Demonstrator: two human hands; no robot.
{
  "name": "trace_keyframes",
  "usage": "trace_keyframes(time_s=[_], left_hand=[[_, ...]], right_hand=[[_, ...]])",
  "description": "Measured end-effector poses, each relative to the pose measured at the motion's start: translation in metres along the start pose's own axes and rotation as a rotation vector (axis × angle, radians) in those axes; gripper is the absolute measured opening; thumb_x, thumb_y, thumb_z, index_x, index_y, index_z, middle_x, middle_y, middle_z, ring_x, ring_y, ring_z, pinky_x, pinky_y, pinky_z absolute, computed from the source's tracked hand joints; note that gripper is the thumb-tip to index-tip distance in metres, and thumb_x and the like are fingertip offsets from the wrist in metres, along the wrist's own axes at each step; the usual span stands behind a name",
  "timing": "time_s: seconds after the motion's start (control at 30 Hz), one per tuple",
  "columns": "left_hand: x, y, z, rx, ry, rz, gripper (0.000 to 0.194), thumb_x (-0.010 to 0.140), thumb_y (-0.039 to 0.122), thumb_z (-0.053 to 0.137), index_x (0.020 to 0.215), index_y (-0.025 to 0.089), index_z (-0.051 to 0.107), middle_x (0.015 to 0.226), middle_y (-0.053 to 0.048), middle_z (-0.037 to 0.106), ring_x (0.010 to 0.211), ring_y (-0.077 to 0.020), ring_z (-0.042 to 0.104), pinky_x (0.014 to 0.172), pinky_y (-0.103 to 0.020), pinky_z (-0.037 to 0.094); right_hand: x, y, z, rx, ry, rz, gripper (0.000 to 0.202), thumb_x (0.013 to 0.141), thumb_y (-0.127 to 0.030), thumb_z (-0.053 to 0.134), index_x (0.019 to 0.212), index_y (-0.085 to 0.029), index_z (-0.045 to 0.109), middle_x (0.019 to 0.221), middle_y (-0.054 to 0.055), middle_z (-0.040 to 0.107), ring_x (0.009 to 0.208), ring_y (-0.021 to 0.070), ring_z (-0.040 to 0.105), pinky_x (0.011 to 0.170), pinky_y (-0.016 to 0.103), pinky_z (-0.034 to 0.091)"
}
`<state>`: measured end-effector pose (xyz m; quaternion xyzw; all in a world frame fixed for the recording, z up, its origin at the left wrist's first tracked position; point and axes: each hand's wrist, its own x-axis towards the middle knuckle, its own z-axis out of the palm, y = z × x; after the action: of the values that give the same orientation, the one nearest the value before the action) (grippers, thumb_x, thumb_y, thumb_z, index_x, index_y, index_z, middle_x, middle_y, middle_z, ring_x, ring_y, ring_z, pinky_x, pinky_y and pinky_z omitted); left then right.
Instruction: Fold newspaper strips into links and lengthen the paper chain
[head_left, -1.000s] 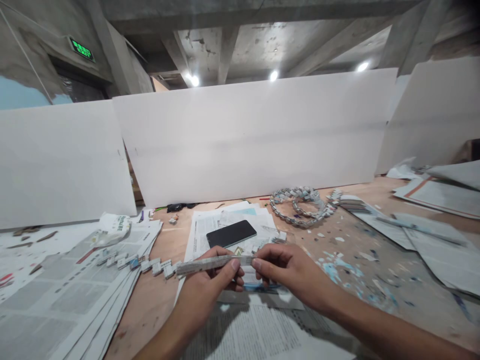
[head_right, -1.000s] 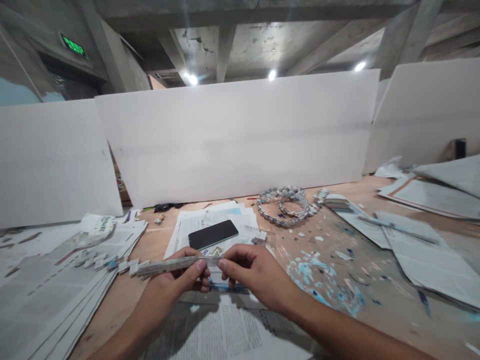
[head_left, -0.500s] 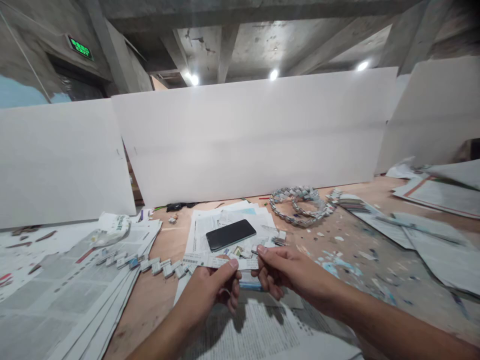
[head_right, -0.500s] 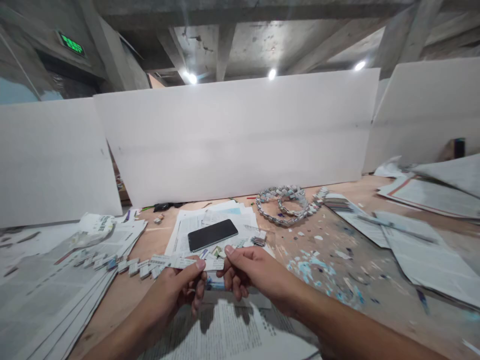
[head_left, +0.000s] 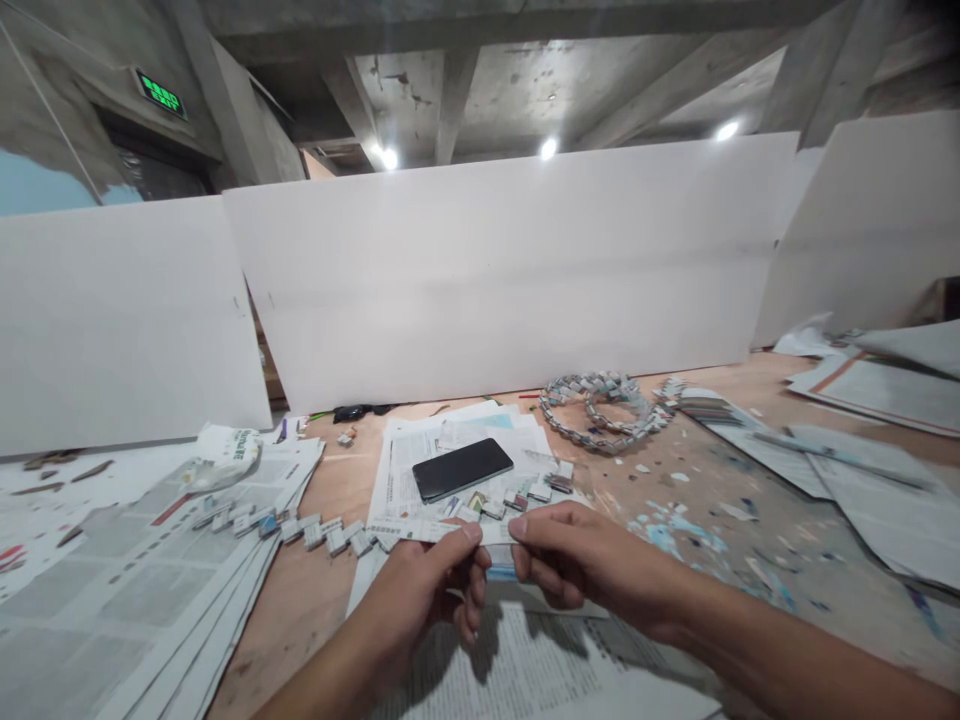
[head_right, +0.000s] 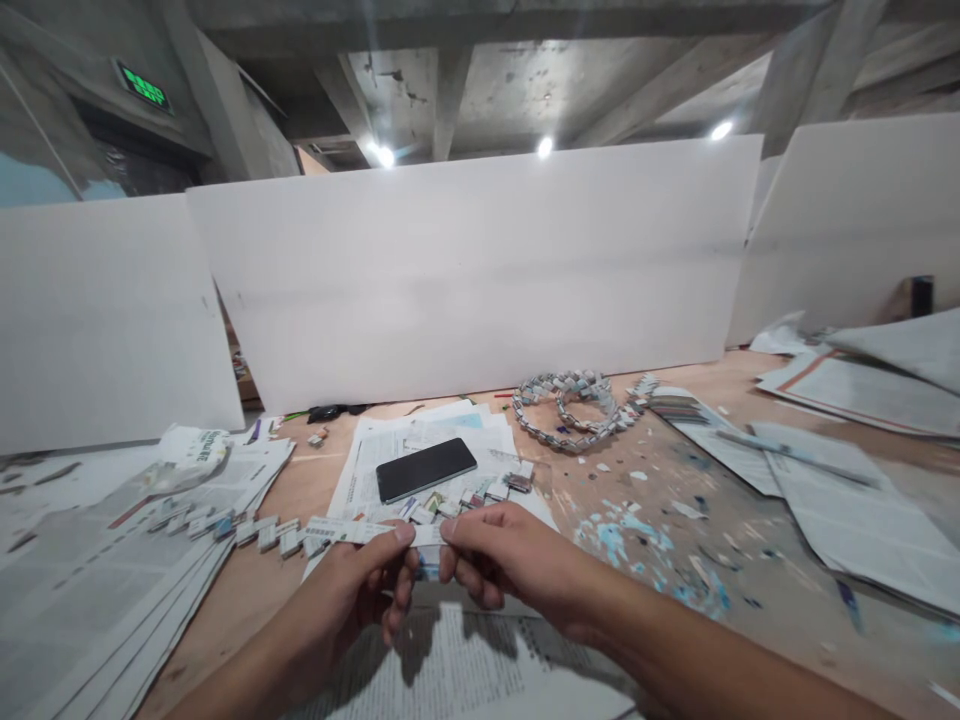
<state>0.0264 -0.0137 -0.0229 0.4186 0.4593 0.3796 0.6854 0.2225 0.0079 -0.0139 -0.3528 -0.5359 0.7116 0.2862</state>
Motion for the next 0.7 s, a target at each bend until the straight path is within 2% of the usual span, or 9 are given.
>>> trace_keyframes(time_s=[0.13, 0.27, 0.4, 0.5, 0.6, 0.7], left_hand=[[-0.001, 0.000, 0.003, 0.073, -0.008, 0.037, 0.043, 0.084, 0.051, 0.064, 0.075, 0.009, 0.065, 0.056, -0.001, 0.057, 0.044, -0.0095, 0.052, 0.042, -0.020, 0.047], [-0.001, -0.001, 0.003, 0.138, -0.026, 0.111, 0.041, 0.085, 0.052, 0.064, 0.082, 0.011, 0.064, 0.066, -0.002, 0.060, 0.052, -0.0112, 0.057, 0.046, -0.022, 0.051], [0.001, 0.000, 0.000, 0.184, -0.103, 0.160, 0.038, 0.082, 0.047, 0.070, 0.096, 0.012, 0.066, 0.085, -0.006, 0.064, 0.067, -0.0133, 0.060, 0.055, -0.025, 0.056], [0.000, 0.004, -0.001, 0.191, -0.076, 0.238, 0.037, 0.083, 0.043, 0.070, 0.106, 0.015, 0.066, 0.100, -0.008, 0.065, 0.076, -0.0150, 0.061, 0.059, -0.025, 0.057], [-0.003, 0.010, -0.001, 0.166, 0.001, 0.312, 0.041, 0.083, 0.040, 0.070, 0.118, 0.020, 0.061, 0.090, -0.005, 0.067, 0.079, -0.0168, 0.063, 0.061, -0.025, 0.057], [-0.004, 0.012, -0.002, 0.164, 0.011, 0.377, 0.036, 0.082, 0.039, 0.072, 0.110, 0.020, 0.062, 0.081, -0.004, 0.067, 0.079, -0.0182, 0.065, 0.059, -0.024, 0.057]], right_hand=[[-0.001, -0.001, 0.004, -0.111, 0.051, -0.024, 0.036, 0.088, -0.041, 0.054, 0.066, -0.014, 0.063, 0.047, -0.003, 0.050, 0.042, 0.0073, 0.041, 0.046, 0.022, 0.029], [-0.001, -0.002, 0.008, -0.197, 0.101, -0.045, 0.036, 0.085, -0.050, 0.058, 0.073, -0.016, 0.060, 0.052, -0.004, 0.052, 0.043, 0.0078, 0.043, 0.047, 0.022, 0.032], [0.003, -0.002, 0.000, -0.211, 0.184, -0.059, 0.038, 0.083, -0.051, 0.062, 0.068, -0.017, 0.055, 0.049, -0.006, 0.048, 0.042, 0.0066, 0.038, 0.045, 0.021, 0.028], [0.005, -0.001, -0.010, -0.149, 0.205, -0.063, 0.035, 0.084, -0.047, 0.062, 0.068, -0.017, 0.055, 0.047, -0.007, 0.044, 0.041, 0.0062, 0.035, 0.044, 0.021, 0.025], [0.005, -0.002, -0.016, -0.074, 0.207, -0.071, 0.033, 0.085, -0.043, 0.062, 0.066, -0.018, 0.054, 0.048, -0.008, 0.041, 0.042, 0.0059, 0.032, 0.043, 0.021, 0.023], [0.005, -0.005, -0.016, -0.037, 0.225, -0.095, 0.031, 0.085, -0.039, 0.061, 0.065, -0.018, 0.053, 0.048, -0.008, 0.040, 0.042, 0.0058, 0.031, 0.043, 0.021, 0.023]])
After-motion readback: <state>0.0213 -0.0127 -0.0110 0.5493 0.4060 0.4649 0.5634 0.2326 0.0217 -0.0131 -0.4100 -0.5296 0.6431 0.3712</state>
